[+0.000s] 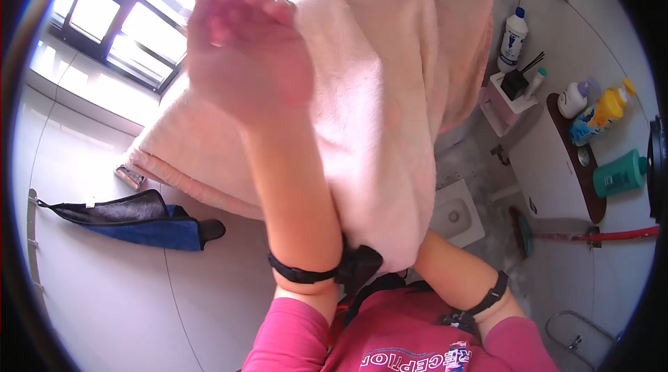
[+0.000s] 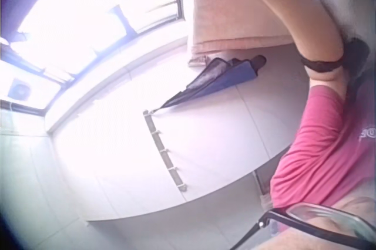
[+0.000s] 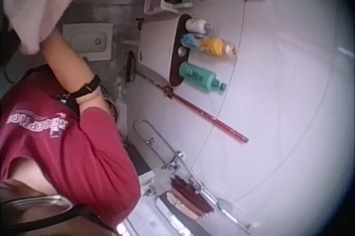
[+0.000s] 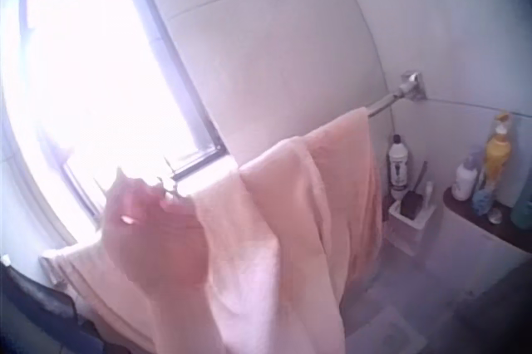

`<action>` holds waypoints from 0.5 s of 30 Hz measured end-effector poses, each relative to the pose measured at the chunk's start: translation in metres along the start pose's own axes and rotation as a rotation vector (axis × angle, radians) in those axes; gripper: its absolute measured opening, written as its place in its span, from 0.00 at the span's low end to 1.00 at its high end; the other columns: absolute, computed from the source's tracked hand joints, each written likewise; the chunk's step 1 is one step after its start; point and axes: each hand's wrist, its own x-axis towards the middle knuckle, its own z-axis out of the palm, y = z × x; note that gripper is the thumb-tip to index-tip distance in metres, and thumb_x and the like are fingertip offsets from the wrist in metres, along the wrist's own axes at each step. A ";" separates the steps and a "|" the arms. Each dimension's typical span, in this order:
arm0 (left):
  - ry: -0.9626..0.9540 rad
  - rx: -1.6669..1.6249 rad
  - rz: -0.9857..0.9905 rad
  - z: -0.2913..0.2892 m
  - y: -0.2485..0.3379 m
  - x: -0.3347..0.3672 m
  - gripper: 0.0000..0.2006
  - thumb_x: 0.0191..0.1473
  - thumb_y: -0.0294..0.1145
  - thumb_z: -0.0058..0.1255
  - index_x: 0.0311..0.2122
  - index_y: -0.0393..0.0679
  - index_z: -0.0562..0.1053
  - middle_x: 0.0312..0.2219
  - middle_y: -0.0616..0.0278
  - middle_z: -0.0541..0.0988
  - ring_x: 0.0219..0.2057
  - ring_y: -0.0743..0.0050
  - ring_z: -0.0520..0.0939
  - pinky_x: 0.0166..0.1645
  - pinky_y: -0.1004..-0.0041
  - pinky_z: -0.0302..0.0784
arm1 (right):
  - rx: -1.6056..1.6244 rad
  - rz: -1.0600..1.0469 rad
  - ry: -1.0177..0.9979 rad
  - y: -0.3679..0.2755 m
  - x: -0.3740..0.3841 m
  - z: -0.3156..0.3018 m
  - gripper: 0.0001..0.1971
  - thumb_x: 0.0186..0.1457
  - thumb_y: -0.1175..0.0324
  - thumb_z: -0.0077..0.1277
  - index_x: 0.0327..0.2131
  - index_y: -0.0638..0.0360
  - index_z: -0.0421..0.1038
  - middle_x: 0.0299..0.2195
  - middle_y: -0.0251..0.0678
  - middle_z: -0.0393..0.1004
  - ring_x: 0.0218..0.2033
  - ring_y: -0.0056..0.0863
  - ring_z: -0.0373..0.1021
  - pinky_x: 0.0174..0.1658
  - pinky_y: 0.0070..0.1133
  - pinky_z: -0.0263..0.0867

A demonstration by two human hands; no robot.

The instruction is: Hand-washing laundry in a large metal bowl on the bathroom floor and rinsing the floor/walls.

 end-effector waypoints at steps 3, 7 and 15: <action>0.247 -0.013 -0.167 -0.051 -0.036 -0.004 0.08 0.57 0.34 0.48 0.28 0.43 0.71 0.25 0.63 0.75 0.27 0.69 0.75 0.33 0.72 0.73 | -0.012 -0.019 0.000 -0.008 -0.007 0.020 0.25 0.53 0.58 0.54 0.50 0.64 0.68 0.42 0.43 0.77 0.45 0.33 0.73 0.48 0.33 0.68; 0.277 0.384 -0.041 -0.081 -0.038 -0.010 0.11 0.58 0.36 0.48 0.28 0.40 0.72 0.22 0.59 0.75 0.24 0.69 0.77 0.29 0.70 0.74 | -0.012 -0.027 -0.053 -0.002 -0.016 0.038 0.25 0.53 0.57 0.54 0.50 0.64 0.68 0.42 0.43 0.77 0.45 0.33 0.73 0.48 0.33 0.68; -0.349 1.049 -0.224 -0.133 -0.001 -0.137 0.11 0.60 0.27 0.43 0.28 0.34 0.72 0.25 0.59 0.76 0.29 0.73 0.75 0.37 0.73 0.72 | -0.256 0.379 0.251 0.099 -0.064 -0.073 0.26 0.50 0.55 0.56 0.50 0.62 0.70 0.42 0.44 0.77 0.45 0.34 0.73 0.48 0.33 0.68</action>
